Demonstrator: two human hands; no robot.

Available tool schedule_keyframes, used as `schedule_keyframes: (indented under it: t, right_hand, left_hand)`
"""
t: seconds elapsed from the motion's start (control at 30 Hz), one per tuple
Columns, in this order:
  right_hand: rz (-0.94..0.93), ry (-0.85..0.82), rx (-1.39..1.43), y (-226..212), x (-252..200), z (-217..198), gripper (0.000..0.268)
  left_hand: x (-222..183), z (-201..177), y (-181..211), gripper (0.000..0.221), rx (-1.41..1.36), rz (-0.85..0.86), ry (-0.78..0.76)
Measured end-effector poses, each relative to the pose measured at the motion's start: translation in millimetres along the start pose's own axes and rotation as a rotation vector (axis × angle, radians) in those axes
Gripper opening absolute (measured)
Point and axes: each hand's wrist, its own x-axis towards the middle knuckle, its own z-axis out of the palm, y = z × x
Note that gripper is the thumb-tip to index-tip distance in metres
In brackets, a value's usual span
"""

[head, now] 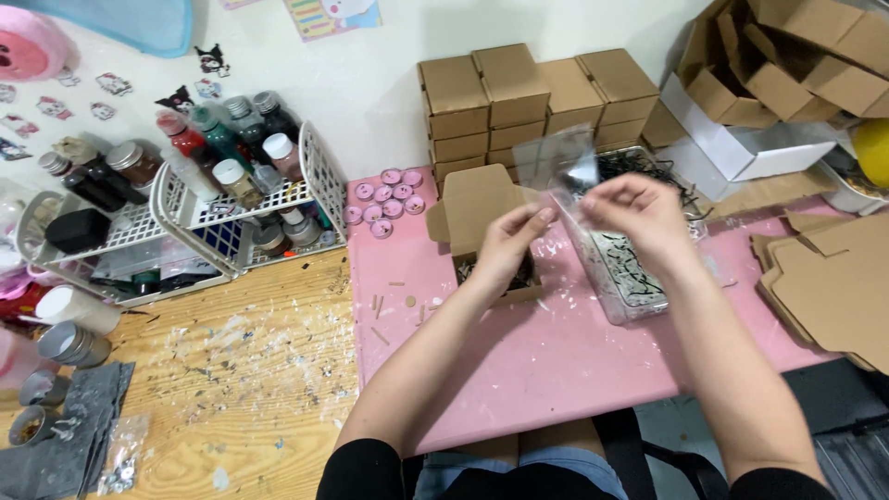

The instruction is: Assembling cardboard boxes and filling them with shredded paper and small items.

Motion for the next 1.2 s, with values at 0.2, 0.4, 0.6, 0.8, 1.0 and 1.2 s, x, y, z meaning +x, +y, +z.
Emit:
schedule_keyframes:
  t: [0.2, 0.4, 0.6, 0.8, 1.0, 1.2]
  right_hand:
    - [0.308, -0.111, 0.046, 3.8, -21.9, 58.3, 0.035]
    - [0.158, -0.071, 0.170, 59.6, -17.6, 72.5, 0.050]
    - [-0.230, -0.129, -0.029, 45.2, -37.5, 87.2, 0.086]
    - [-0.301, 0.015, -0.352, 34.3, -49.0, 96.3, 0.047]
    - [-0.643, 0.287, -0.619, 28.4, -53.5, 94.0, 0.014]
    - [-0.475, 0.200, -0.773, -30.5, -48.7, 91.9, 0.011]
  left_hand:
    - [-12.7, -49.2, -14.2, 0.027, -0.025, -0.080, 0.193]
    - [-25.4, -59.3, -5.5, 0.031, 0.075, -0.196, 0.222]
    - [-27.5, -67.3, -12.9, 0.034, 0.073, -0.137, 0.248]
    - [-32.5, -60.2, 1.3, 0.032, 0.133, -0.199, 0.290]
    - [-49.0, -35.5, 45.3, 0.047, 0.519, 0.248, 0.375]
    - [-56.2, -33.4, 90.1, 0.033, 1.448, 1.037, 0.077]
